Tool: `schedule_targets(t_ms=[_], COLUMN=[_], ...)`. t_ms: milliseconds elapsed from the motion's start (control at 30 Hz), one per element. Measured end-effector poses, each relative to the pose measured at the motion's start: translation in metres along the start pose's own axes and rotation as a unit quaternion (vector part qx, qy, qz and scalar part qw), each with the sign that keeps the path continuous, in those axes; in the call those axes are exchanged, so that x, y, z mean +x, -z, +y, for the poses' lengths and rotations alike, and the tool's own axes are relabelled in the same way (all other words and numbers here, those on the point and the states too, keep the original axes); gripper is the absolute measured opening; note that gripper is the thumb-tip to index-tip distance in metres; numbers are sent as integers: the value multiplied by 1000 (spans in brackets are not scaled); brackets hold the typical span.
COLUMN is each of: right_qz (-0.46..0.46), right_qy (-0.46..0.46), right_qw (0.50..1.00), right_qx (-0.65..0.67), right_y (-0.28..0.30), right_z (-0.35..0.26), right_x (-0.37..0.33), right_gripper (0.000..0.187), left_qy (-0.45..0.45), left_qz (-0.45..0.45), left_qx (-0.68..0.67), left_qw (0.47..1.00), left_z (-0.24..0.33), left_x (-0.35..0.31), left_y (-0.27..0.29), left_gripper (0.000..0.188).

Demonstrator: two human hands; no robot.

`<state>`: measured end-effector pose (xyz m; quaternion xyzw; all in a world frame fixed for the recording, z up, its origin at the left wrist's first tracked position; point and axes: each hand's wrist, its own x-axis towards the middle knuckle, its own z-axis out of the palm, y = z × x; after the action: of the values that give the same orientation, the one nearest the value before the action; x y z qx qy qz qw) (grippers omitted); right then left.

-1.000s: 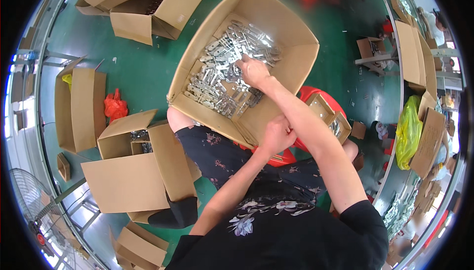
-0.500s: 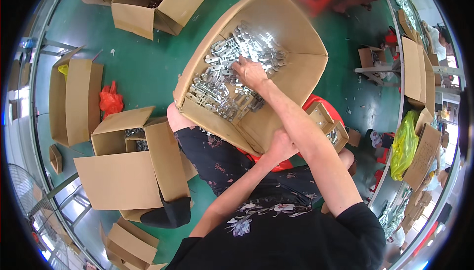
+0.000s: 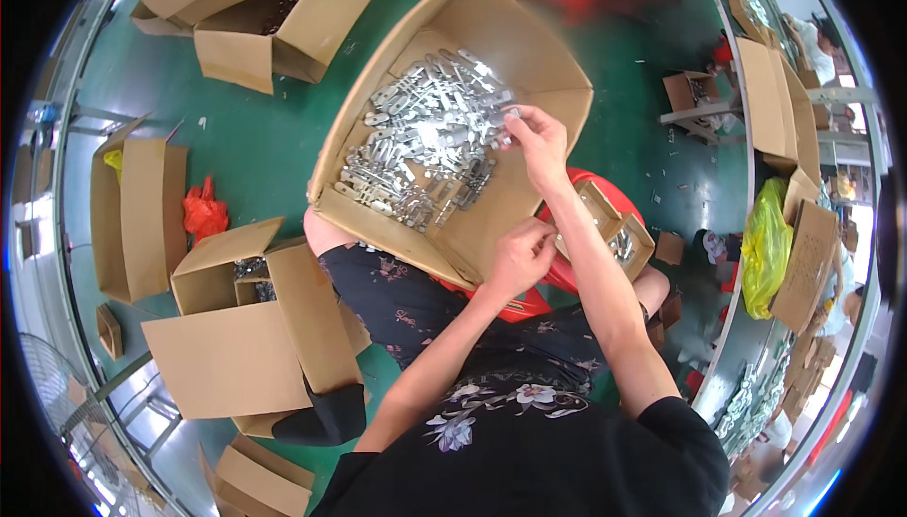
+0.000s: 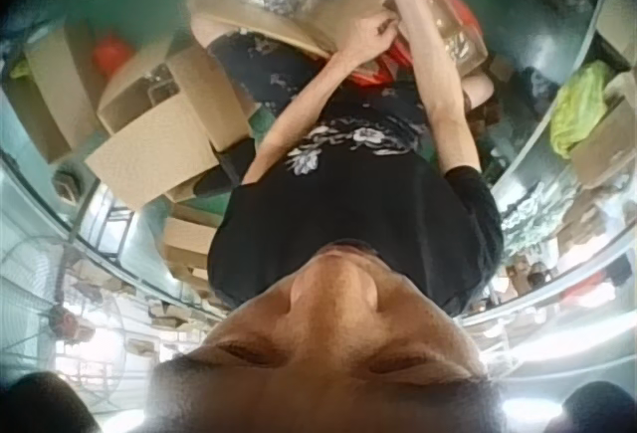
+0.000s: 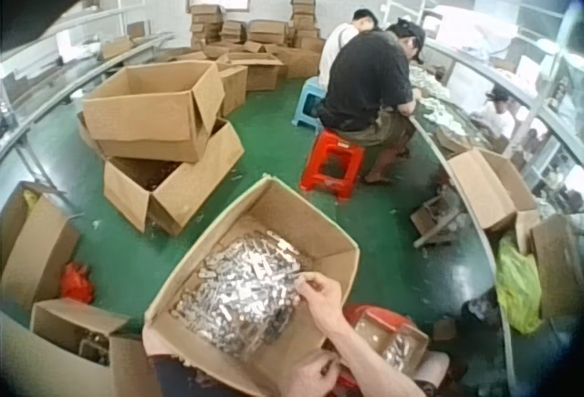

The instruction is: Manually assemble and sort small metal hinge components into separate containers.

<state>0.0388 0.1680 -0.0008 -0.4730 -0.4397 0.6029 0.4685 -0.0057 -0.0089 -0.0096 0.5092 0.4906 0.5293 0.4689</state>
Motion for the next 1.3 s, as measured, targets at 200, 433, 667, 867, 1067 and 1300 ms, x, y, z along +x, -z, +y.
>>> schedule_targets(t_ms=[200, 433, 667, 867, 1067, 1300], right_qz=[21, 67, 106, 98, 68, 94], right_qy=[-59, -55, -33, 17, -6, 1], right_qw=[993, 986, 988, 992, 996, 996], right_qx=[96, 141, 105, 82, 48, -9], right_y=[58, 102, 136, 142, 142, 131], right_z=[-18, -14, 2, 6, 17, 8], right_x=[-66, -117, -153, -170, -183, -193], right_gripper=[15, 14, 15, 15, 19, 18], left_qy=[95, 113, 129, 155, 156, 169], left_qz=[1, 20, 21, 26, 32, 39], left_qx=[-91, -249, -188, -156, -136, -164], left_qw=[991, 962, 973, 975, 978, 971], left_z=[-5, -15, -12, -7, -8, -8], left_x=[-1, 1, 2, 3, 5, 5], left_y=[1, 8, 9, 8, 7, 9], left_gripper=[24, 30, 23, 19, 20, 18])
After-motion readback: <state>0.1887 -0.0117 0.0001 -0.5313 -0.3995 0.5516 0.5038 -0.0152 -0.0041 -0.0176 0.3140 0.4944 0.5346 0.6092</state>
